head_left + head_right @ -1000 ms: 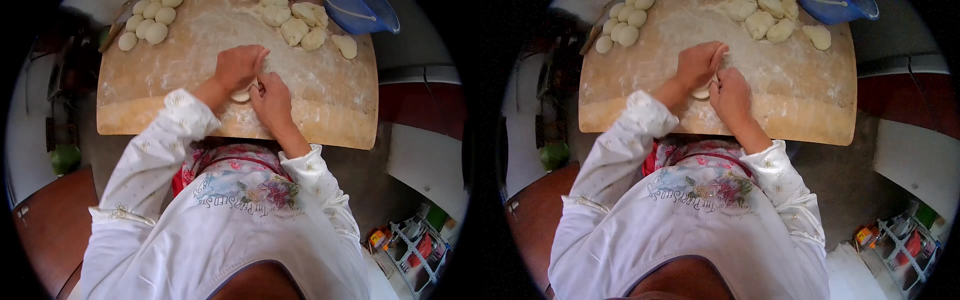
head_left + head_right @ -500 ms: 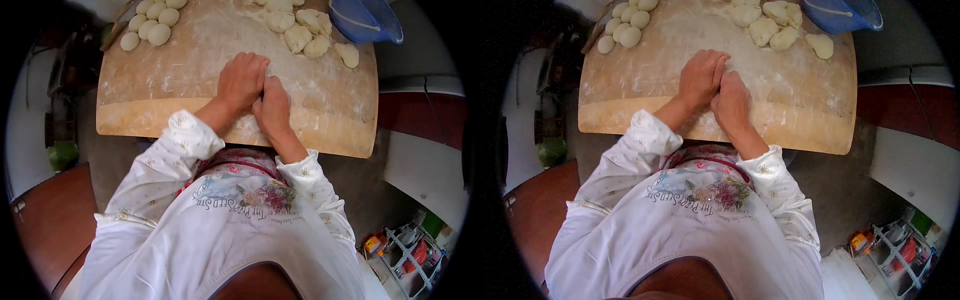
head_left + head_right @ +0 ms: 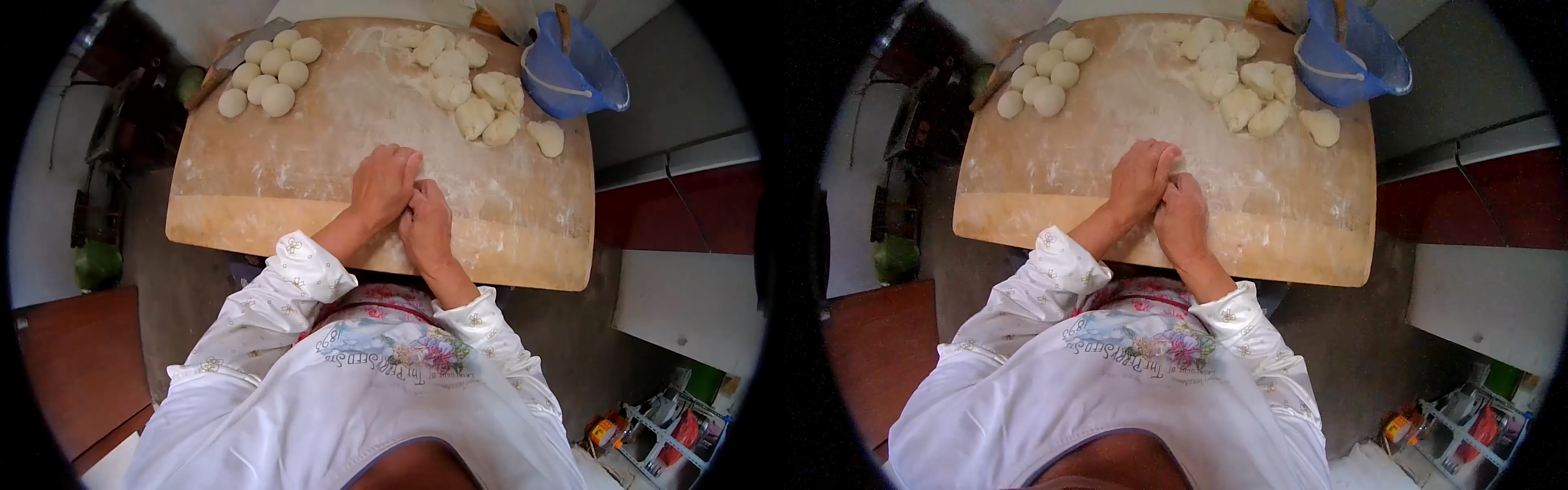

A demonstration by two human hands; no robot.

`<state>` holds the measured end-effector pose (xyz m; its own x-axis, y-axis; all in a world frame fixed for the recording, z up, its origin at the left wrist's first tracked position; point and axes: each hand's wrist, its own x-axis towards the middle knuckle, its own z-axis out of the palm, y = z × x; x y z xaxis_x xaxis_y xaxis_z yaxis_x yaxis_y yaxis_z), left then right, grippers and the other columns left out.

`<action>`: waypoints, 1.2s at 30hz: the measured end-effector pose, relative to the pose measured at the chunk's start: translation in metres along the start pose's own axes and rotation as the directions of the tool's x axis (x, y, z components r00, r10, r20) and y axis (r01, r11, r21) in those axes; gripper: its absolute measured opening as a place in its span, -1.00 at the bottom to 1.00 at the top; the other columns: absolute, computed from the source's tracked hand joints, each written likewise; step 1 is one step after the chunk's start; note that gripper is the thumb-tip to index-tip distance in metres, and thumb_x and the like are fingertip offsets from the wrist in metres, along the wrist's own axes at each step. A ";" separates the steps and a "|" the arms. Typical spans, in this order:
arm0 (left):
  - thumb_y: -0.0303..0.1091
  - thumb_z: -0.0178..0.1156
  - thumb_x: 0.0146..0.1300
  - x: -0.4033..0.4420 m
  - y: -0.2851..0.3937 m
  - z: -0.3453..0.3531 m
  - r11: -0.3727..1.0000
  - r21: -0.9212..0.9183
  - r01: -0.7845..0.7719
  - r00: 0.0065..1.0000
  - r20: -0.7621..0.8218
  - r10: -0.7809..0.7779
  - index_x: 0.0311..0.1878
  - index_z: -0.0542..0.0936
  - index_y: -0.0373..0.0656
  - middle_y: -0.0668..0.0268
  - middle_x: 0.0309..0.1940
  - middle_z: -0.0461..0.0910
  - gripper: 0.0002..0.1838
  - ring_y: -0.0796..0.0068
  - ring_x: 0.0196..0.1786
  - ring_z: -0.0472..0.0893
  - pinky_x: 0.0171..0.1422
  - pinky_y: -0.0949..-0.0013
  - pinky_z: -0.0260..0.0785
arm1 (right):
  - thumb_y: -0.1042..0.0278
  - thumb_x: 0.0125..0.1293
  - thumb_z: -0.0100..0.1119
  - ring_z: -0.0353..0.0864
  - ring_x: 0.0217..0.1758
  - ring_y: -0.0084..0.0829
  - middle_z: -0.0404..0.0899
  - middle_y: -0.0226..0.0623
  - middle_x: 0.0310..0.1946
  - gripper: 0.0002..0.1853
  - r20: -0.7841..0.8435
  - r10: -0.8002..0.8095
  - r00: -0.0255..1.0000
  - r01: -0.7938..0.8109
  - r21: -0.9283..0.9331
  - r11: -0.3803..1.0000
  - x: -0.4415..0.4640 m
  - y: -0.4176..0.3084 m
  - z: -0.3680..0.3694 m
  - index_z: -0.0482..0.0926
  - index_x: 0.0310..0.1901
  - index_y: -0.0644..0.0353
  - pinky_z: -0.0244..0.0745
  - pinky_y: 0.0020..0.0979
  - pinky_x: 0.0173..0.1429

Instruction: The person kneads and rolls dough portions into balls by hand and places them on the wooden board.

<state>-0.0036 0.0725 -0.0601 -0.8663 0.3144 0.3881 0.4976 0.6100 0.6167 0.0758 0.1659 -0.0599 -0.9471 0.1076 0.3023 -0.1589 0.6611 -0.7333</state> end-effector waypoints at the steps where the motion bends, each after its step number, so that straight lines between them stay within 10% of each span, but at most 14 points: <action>1: -0.15 -0.03 0.43 0.003 -0.006 0.004 0.988 0.046 -0.146 0.981 -0.120 0.151 -0.17 0.62 -0.08 0.11 -0.38 0.61 -0.72 -0.04 -0.32 0.55 -0.19 0.05 0.38 | 0.54 0.11 0.10 0.49 -0.14 0.03 0.50 -0.01 -0.24 -0.80 0.021 0.022 1.000 -0.022 -0.002 1.000 0.004 0.003 0.001 0.58 -0.20 0.32 0.42 -0.08 -0.05; 7: -0.16 -0.02 0.42 0.029 -0.024 0.006 0.994 0.108 -0.030 0.992 0.123 0.017 -0.12 0.63 -0.09 0.14 -0.52 0.60 -0.71 0.09 -0.45 0.57 -0.28 0.15 0.42 | 0.47 0.16 0.16 0.52 -0.21 -0.06 0.51 -0.05 -0.31 -0.79 0.059 0.205 0.977 -0.209 0.058 0.976 0.025 0.005 -0.002 0.61 -0.16 0.29 0.44 -0.16 -0.11; 10: -0.10 -0.03 0.41 0.036 -0.025 0.004 0.958 -0.244 0.153 0.985 -0.045 -0.168 -0.18 0.66 -0.02 0.07 -0.50 0.63 -0.68 0.00 -0.36 0.62 -0.26 0.05 0.41 | 0.46 0.18 0.16 0.50 -0.18 -0.02 0.50 -0.02 -0.29 -0.76 0.070 0.283 0.957 -0.292 0.208 0.934 0.020 -0.002 -0.005 0.60 -0.11 0.27 0.42 -0.13 -0.07; 14: -0.03 -0.05 0.42 0.024 -0.010 -0.025 0.462 -0.559 0.688 0.725 0.538 -0.430 -0.23 0.65 -0.14 0.13 -0.49 0.63 -0.59 0.06 -0.35 0.61 -0.20 0.10 0.41 | 0.52 0.18 0.12 0.49 -0.11 0.01 0.52 0.00 -0.23 -0.73 0.037 0.111 0.993 -0.115 0.100 0.988 0.005 -0.006 -0.003 0.60 -0.06 0.27 0.40 -0.10 -0.01; 17: -0.06 -0.04 0.42 -0.004 -0.001 -0.012 0.946 -0.137 0.295 0.950 0.148 -0.275 -0.28 0.63 -0.18 0.17 -0.52 0.60 -0.59 0.02 -0.35 0.59 -0.15 0.09 0.39 | 0.61 0.10 0.11 0.51 -0.11 -0.02 0.53 -0.04 -0.25 -0.76 -0.062 -0.055 0.997 0.060 0.073 0.996 -0.002 -0.003 0.010 0.63 -0.17 0.26 0.42 -0.13 -0.04; 20: -0.10 -0.05 0.41 -0.010 -0.016 0.005 0.995 0.034 -0.092 0.987 -0.129 0.096 -0.31 0.62 -0.15 0.16 -0.49 0.62 -0.63 -0.02 -0.34 0.59 -0.15 0.05 0.39 | 0.61 0.05 0.12 0.52 -0.14 -0.05 0.54 -0.04 -0.27 -0.76 -0.056 -0.046 0.997 0.048 0.035 0.998 0.005 0.007 0.012 0.65 -0.21 0.25 0.43 -0.15 -0.05; 26: -0.11 0.00 0.42 0.023 -0.016 -0.006 0.994 0.007 0.110 0.982 0.153 -0.110 -0.18 0.62 -0.19 0.15 -0.28 0.66 -0.65 0.07 -0.22 0.62 -0.15 0.16 0.43 | 0.55 0.09 0.16 0.50 -0.16 -0.04 0.49 -0.04 -0.29 -0.75 0.072 0.186 0.980 -0.191 0.073 0.979 0.025 0.004 0.006 0.61 -0.15 0.30 0.42 -0.14 -0.06; 29: -0.05 0.02 0.40 0.020 -0.019 -0.004 0.856 -0.416 0.306 0.941 -0.005 -0.339 -0.16 0.62 -0.21 0.14 -0.29 0.66 -0.61 0.07 -0.24 0.62 -0.16 0.20 0.43 | 0.56 0.10 0.16 0.50 -0.17 -0.04 0.49 -0.04 -0.26 -0.72 0.005 0.227 0.974 -0.223 0.222 0.949 0.014 -0.008 0.005 0.61 -0.10 0.29 0.42 -0.16 -0.07; 32: -0.02 0.06 0.38 0.014 -0.016 -0.030 0.466 -0.570 0.677 0.734 0.569 -0.370 -0.14 0.62 -0.23 0.14 -0.27 0.67 -0.59 0.08 -0.24 0.62 -0.17 0.22 0.42 | 0.58 0.08 0.15 0.49 -0.17 -0.05 0.49 -0.07 -0.25 -0.70 -0.064 0.120 0.991 -0.106 0.188 0.976 -0.006 -0.012 0.008 0.61 -0.09 0.26 0.41 -0.17 -0.08; 34: -0.04 0.03 0.39 -0.001 -0.006 -0.022 0.869 -0.291 0.400 0.906 0.268 -0.327 -0.13 0.63 -0.19 0.17 -0.28 0.67 -0.61 0.08 -0.26 0.62 -0.17 0.21 0.42 | 0.58 0.07 0.15 0.49 -0.17 -0.05 0.50 -0.09 -0.25 -0.73 -0.102 -0.028 0.994 0.043 0.142 0.989 -0.010 -0.004 0.015 0.62 -0.14 0.25 0.40 -0.17 -0.09; 36: -0.08 0.02 0.39 -0.010 -0.005 -0.012 0.993 -0.057 0.104 0.994 0.051 -0.102 -0.15 0.63 -0.14 0.16 -0.31 0.66 -0.66 0.06 -0.26 0.61 -0.18 0.16 0.42 | 0.52 0.08 0.19 0.51 -0.20 -0.08 0.50 -0.08 -0.29 -0.79 -0.074 0.002 0.997 0.006 0.105 0.994 -0.009 0.004 0.018 0.64 -0.20 0.25 0.42 -0.23 -0.13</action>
<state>0.0029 0.0577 -0.0585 -0.9134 0.2873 0.2882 0.4061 0.5970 0.6919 0.0788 0.1540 -0.0763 -0.9244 0.1635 0.3447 -0.1925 0.5802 -0.7914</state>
